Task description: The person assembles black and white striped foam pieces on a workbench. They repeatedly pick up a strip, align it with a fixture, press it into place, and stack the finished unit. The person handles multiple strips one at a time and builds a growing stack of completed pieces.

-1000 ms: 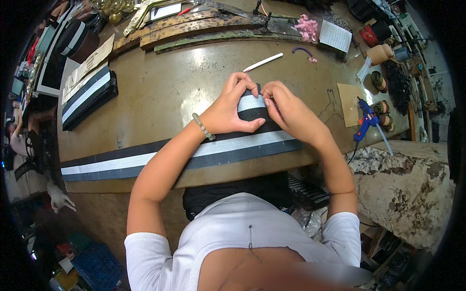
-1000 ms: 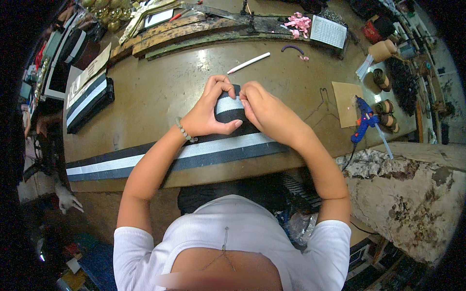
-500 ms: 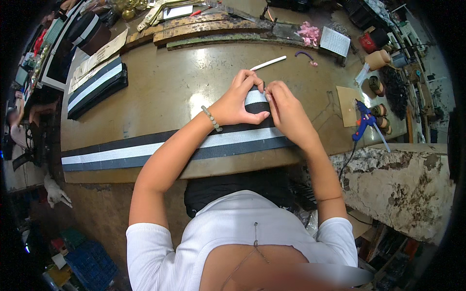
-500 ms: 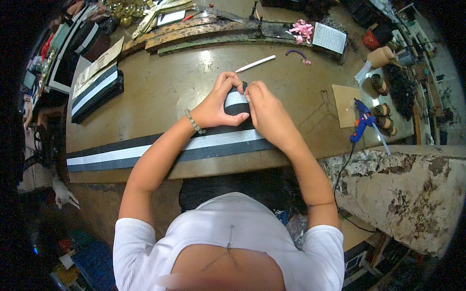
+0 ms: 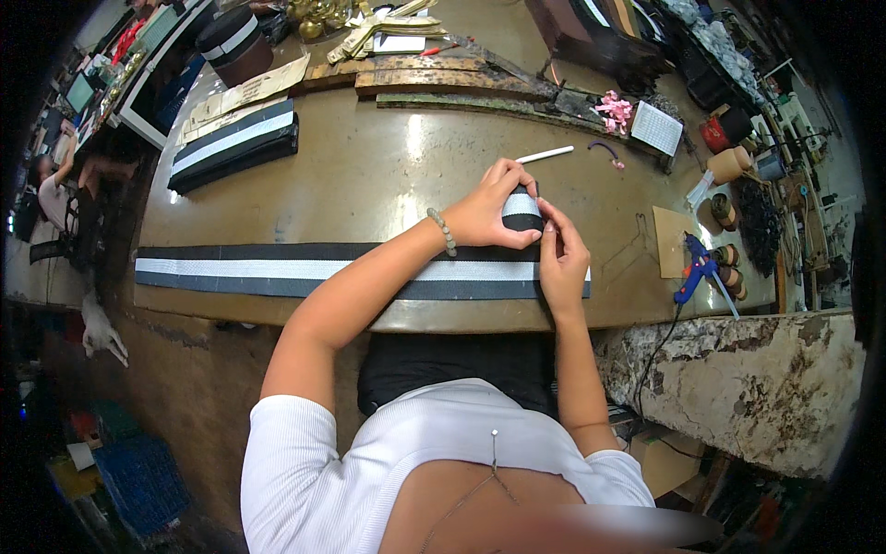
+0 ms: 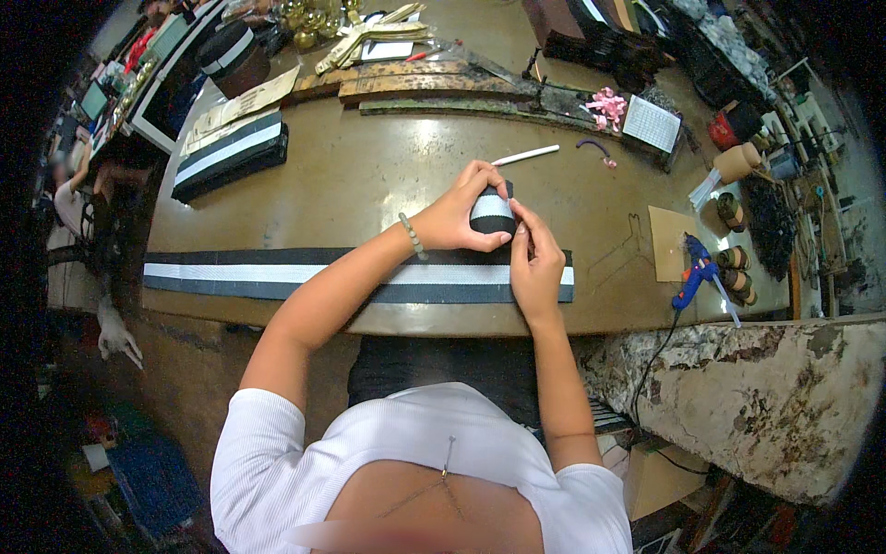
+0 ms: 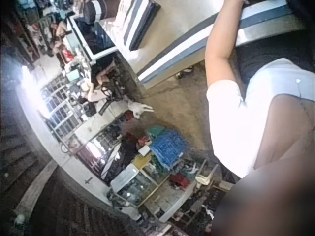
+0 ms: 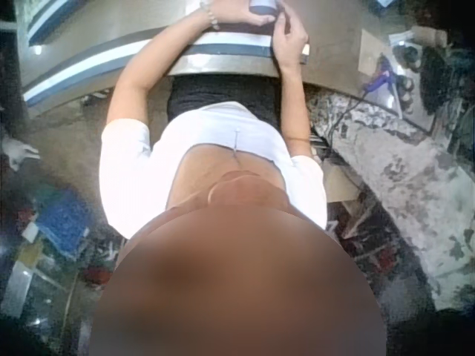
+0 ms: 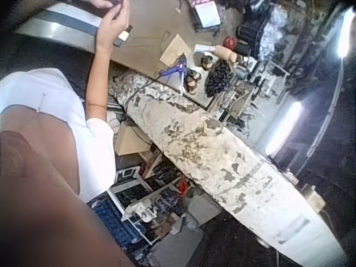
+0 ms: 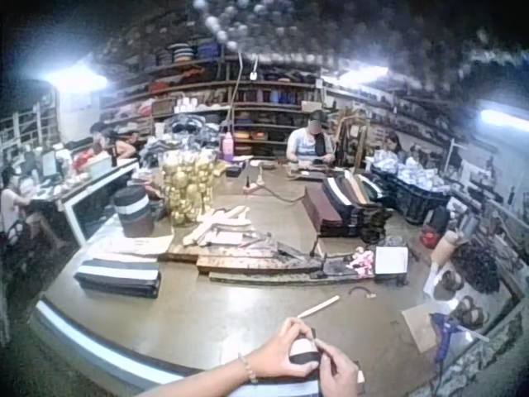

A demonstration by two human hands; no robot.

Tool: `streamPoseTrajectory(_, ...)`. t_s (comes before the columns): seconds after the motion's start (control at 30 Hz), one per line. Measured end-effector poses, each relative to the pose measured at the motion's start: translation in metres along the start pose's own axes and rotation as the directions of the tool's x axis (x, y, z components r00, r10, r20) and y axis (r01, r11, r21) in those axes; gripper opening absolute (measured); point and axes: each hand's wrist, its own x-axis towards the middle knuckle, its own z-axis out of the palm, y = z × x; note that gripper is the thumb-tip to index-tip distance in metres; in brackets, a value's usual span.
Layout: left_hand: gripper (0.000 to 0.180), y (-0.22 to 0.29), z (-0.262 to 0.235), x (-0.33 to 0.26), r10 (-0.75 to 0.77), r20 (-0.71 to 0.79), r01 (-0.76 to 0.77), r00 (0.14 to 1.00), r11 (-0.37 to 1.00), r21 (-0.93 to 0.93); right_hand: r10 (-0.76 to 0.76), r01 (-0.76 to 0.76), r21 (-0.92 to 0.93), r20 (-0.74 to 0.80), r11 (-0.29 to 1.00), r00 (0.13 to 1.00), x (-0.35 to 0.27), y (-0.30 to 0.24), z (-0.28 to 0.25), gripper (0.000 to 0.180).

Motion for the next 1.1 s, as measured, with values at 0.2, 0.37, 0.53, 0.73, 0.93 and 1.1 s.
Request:
streamPoseTrajectory(0.2, 0.058, 0.001, -0.001, 0.001, -0.006, 0.004, 0.006, 1.000, 1.000, 0.012, -0.064, 0.063, -0.121, -0.002, 0.991, 0.998, 0.002, -0.003, 0.001, 0.031)
streamPoseTrajectory(0.37, 0.058, -0.001, 0.000, 0.000, -0.010, 0.014, 0.010, 1.000, 1.000, -0.003, -0.080, 0.082, -0.132, 0.015, 0.988, 0.997, 0.000, -0.004, 0.001, 0.032)
streamPoseTrajectory(0.53, 0.060, 0.002, -0.002, 0.000, -0.015, 0.032, 0.015, 0.999, 1.000, 0.023, -0.107, 0.114, -0.173, 0.052, 0.978, 0.993, 0.003, -0.002, -0.001, 0.030)
streamPoseTrajectory(0.73, 0.071, 0.007, -0.020, 0.003, -0.036, 0.088, 0.036, 0.996, 0.999, -0.001, 0.193, -0.387, 0.524, 0.387, 0.759, 0.902, 0.003, 0.003, -0.027, 0.079)
streamPoseTrajectory(0.93, 0.072, 0.015, 0.017, -0.004, -0.136, -0.052, 0.094, 0.989, 0.869, -0.487, 0.220, -0.289, 0.589, 0.188, 0.755, 0.957, -0.006, -0.013, 0.003, 0.106)
streamPoseTrajectory(1.1, 0.061, 0.006, 0.016, -0.004, -0.044, -0.050, 0.029, 0.998, 0.961, -0.275, 0.019, -0.007, 0.127, -0.091, 0.992, 0.996, 0.019, -0.025, -0.026, 0.087)
